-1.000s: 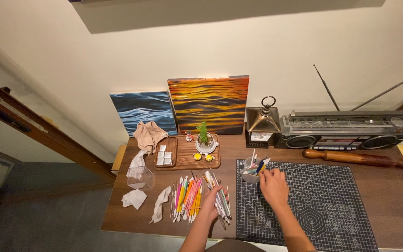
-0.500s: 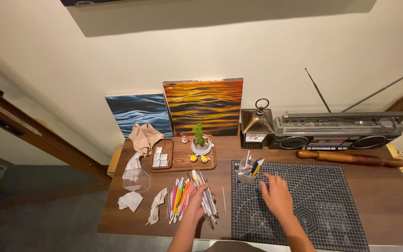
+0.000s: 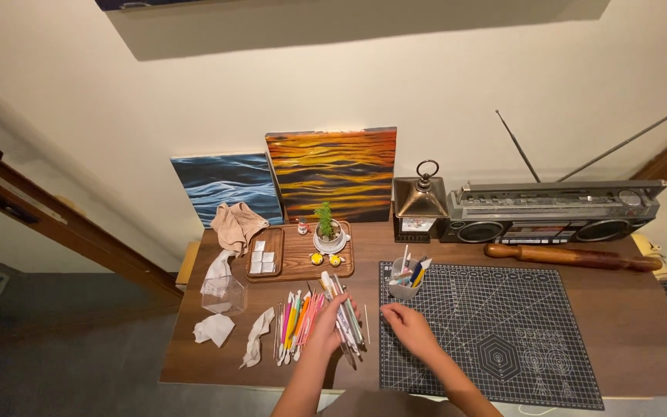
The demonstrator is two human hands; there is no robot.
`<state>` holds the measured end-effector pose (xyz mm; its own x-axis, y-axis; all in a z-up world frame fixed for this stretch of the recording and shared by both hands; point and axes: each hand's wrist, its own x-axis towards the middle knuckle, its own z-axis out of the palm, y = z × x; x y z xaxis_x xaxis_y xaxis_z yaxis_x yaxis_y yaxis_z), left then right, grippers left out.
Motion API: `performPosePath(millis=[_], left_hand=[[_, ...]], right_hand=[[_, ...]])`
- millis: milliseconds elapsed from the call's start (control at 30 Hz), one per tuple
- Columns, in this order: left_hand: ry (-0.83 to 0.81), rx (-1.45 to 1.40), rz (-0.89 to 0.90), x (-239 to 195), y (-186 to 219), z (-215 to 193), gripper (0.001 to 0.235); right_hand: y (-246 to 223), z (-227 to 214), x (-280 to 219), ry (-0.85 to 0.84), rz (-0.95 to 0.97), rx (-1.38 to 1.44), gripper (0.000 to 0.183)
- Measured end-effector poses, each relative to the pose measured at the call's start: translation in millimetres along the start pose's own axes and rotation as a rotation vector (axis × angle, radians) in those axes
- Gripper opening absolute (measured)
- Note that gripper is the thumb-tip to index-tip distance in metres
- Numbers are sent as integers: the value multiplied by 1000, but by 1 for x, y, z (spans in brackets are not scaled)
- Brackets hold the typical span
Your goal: Organizing a variety of pens and markers by picking them up from a desk and placing them into a container.
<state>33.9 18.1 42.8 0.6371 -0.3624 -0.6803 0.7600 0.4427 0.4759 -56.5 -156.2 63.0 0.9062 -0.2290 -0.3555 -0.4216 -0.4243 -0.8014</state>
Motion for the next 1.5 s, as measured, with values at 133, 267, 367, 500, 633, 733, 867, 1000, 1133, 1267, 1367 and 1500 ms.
performPosePath(millis=[133,267,367,500,633,733,867,1000,1133,1267,1367,1500], left_hand=[[-1,155,-57,-11,-4,16,19],[-32,111,-103,-9,-19,17,22],[-44,138,-109,-2,-26,16,22],[-55,123,-40,20,-45,-3,29],[-105,168,-29,0,-35,4,25],[-114,156,-45,-11,-33,5,29],[-113,158,-57,-26,-30,12,28],[-125,189,-51,-17,-34,7,27],[-124,198,-59,-3,-40,-2,28],[-113,188,-43,-5,-38,1,26],[-128,192,-51,1,-39,-2,26],[-122,189,-59,9,-42,-7,29]], right_hand=[[-4,19,16,-14,-17,82,38],[-6,25,19,-33,23,262,26],[0,23,27,1,46,366,24],[18,29,33,96,-31,435,24],[17,28,32,79,9,474,21],[15,28,28,83,57,571,22],[9,26,24,73,80,599,24],[14,26,29,88,90,641,23],[13,26,26,106,96,648,25],[20,24,30,131,101,655,25],[24,18,33,159,83,685,27],[23,8,32,203,45,805,27]])
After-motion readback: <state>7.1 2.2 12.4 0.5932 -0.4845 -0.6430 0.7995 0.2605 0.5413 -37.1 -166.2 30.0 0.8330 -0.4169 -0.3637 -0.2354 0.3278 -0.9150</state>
